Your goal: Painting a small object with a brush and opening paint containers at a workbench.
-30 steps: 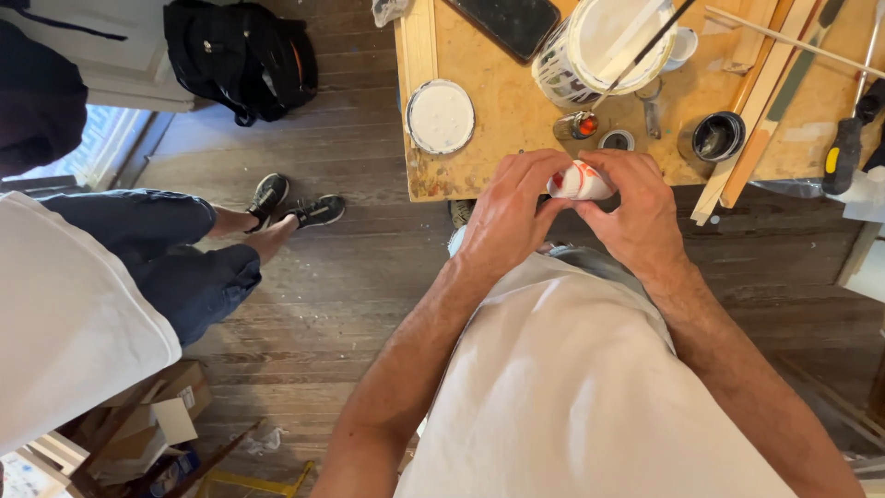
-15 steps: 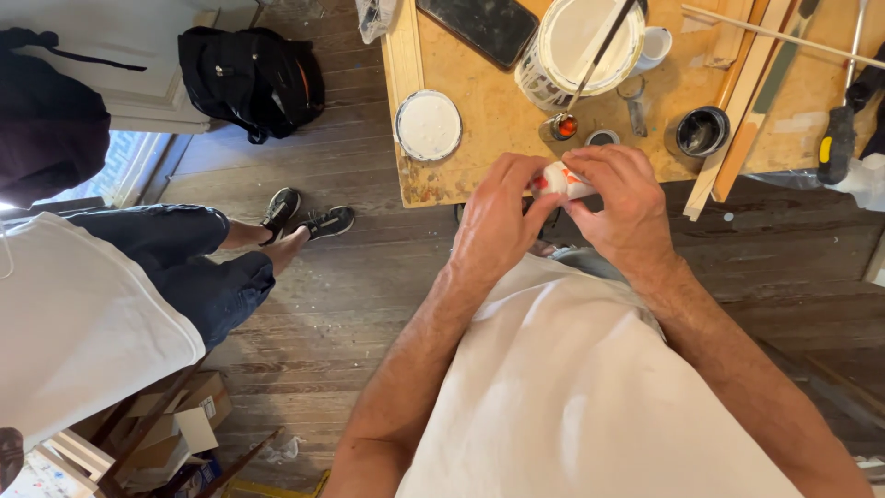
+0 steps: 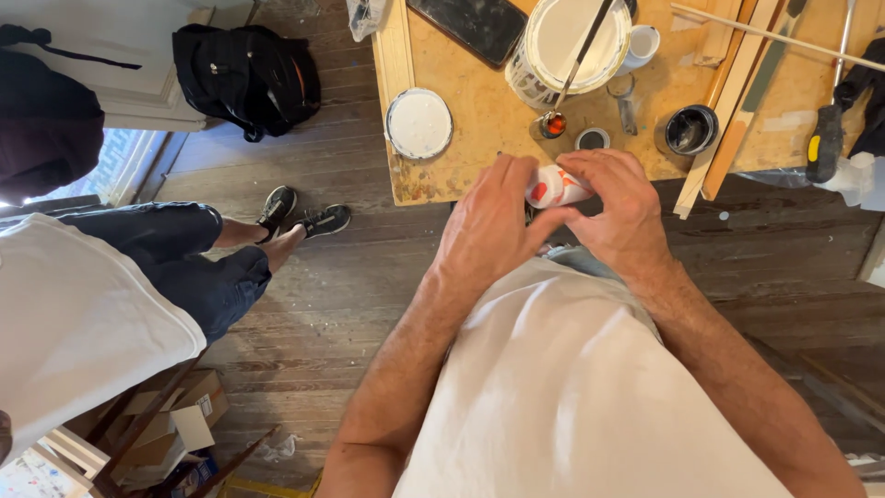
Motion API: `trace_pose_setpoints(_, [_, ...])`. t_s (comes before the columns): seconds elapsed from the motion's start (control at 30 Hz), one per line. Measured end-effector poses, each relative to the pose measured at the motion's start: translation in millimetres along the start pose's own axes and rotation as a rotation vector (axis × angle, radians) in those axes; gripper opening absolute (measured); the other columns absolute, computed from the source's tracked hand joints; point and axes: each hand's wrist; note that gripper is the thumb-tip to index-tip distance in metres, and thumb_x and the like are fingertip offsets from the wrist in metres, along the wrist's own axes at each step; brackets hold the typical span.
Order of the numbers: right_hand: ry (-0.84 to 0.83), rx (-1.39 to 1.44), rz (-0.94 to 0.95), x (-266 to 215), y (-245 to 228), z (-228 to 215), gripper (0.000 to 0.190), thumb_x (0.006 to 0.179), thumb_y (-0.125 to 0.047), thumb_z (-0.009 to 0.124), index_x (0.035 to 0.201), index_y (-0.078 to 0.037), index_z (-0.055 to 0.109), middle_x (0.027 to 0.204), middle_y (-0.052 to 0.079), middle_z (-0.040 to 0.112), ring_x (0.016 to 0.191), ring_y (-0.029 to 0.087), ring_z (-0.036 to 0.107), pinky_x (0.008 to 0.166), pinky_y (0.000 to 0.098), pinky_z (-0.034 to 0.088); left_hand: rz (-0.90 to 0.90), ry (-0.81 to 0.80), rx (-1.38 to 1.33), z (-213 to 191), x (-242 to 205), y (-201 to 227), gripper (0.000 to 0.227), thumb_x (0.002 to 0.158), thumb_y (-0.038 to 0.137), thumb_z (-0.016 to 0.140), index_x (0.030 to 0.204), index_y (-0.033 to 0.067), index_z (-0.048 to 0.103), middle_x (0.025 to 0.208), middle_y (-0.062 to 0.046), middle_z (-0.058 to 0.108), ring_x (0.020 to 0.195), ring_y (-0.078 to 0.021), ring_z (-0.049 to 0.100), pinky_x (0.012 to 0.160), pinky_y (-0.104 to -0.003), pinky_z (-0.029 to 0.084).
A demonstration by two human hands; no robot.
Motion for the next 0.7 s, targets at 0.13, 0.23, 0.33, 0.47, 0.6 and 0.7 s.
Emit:
trace_pose_setpoints(0.13, [0.007,-0.018,0.022,-1.1,3.2,-2.0,0.043,0.080,-0.013,0.093,0.116,0.001,0.072,0.113,0.013,0.073,0.109,0.037,0.068,0.097,0.0459,0.055,0.064,-0.057,0.083,-5.3,4.2,4.2,0.046,0.091,0.037,0.074,0.126,0.0116,0.058,0.107,-0.008,0.056,0.104,-0.0345,0.066,0.084,-0.046,0.061])
trace_pose_setpoints(0.23, [0.003,-0.011,0.035,0.1,2.0,-7.2,0.044,0.077,-0.009,0.093,0.115,0.001,0.072,0.114,0.013,0.073,0.109,0.037,0.068,0.097,0.0458,0.055,0.060,-0.089,0.087,-4.5,7.6,5.3,0.042,0.090,0.035,0.075,0.121,0.0128,0.059,0.106,-0.008,0.055,0.103,-0.0338,0.066,0.082,-0.046,0.061])
trace_pose_setpoints(0.33, [-0.006,-0.013,0.047,-0.5,2.0,-12.4,0.044,0.077,-0.011,0.093,0.115,0.000,0.073,0.113,0.013,0.073,0.108,0.037,0.068,0.096,0.0463,0.055,0.058,-0.112,0.094,-4.7,9.0,10.0,0.038,0.089,0.034,0.075,0.118,0.0150,0.059,0.104,-0.006,0.054,0.103,-0.0324,0.065,0.079,-0.045,0.062])
trace_pose_setpoints(0.47, [-0.019,-0.019,0.064,-0.8,3.5,-15.0,0.040,0.082,-0.013,0.091,0.115,0.000,0.073,0.112,0.014,0.074,0.107,0.037,0.069,0.095,0.0467,0.056,0.089,-0.074,0.168,6.7,11.4,4.8,0.036,0.088,0.039,0.074,0.104,0.0102,0.058,0.095,-0.009,0.054,0.096,-0.0348,0.066,0.074,-0.045,0.061])
trace_pose_setpoints(0.6, [-0.023,0.011,0.059,-0.6,6.4,-19.8,0.046,0.074,-0.007,0.092,0.114,0.000,0.073,0.112,0.013,0.073,0.108,0.037,0.069,0.095,0.0452,0.056,0.062,-0.159,0.099,-2.8,15.3,15.3,0.042,0.089,0.037,0.073,0.120,0.0140,0.055,0.103,-0.008,0.052,0.103,-0.0359,0.064,0.075,-0.048,0.063])
trace_pose_setpoints(0.7, [-0.014,0.008,0.046,0.8,9.6,-22.0,0.038,0.082,-0.013,0.091,0.113,0.001,0.074,0.111,0.013,0.074,0.107,0.036,0.070,0.094,0.0431,0.056,0.059,-0.146,0.141,2.2,17.9,14.7,0.036,0.090,0.034,0.073,0.107,0.0076,0.057,0.095,-0.011,0.054,0.095,-0.0380,0.066,0.070,-0.049,0.061])
Point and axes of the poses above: each hand's wrist, its own x-axis towards the middle knuckle, its own z-axis out of the palm, y = z × x
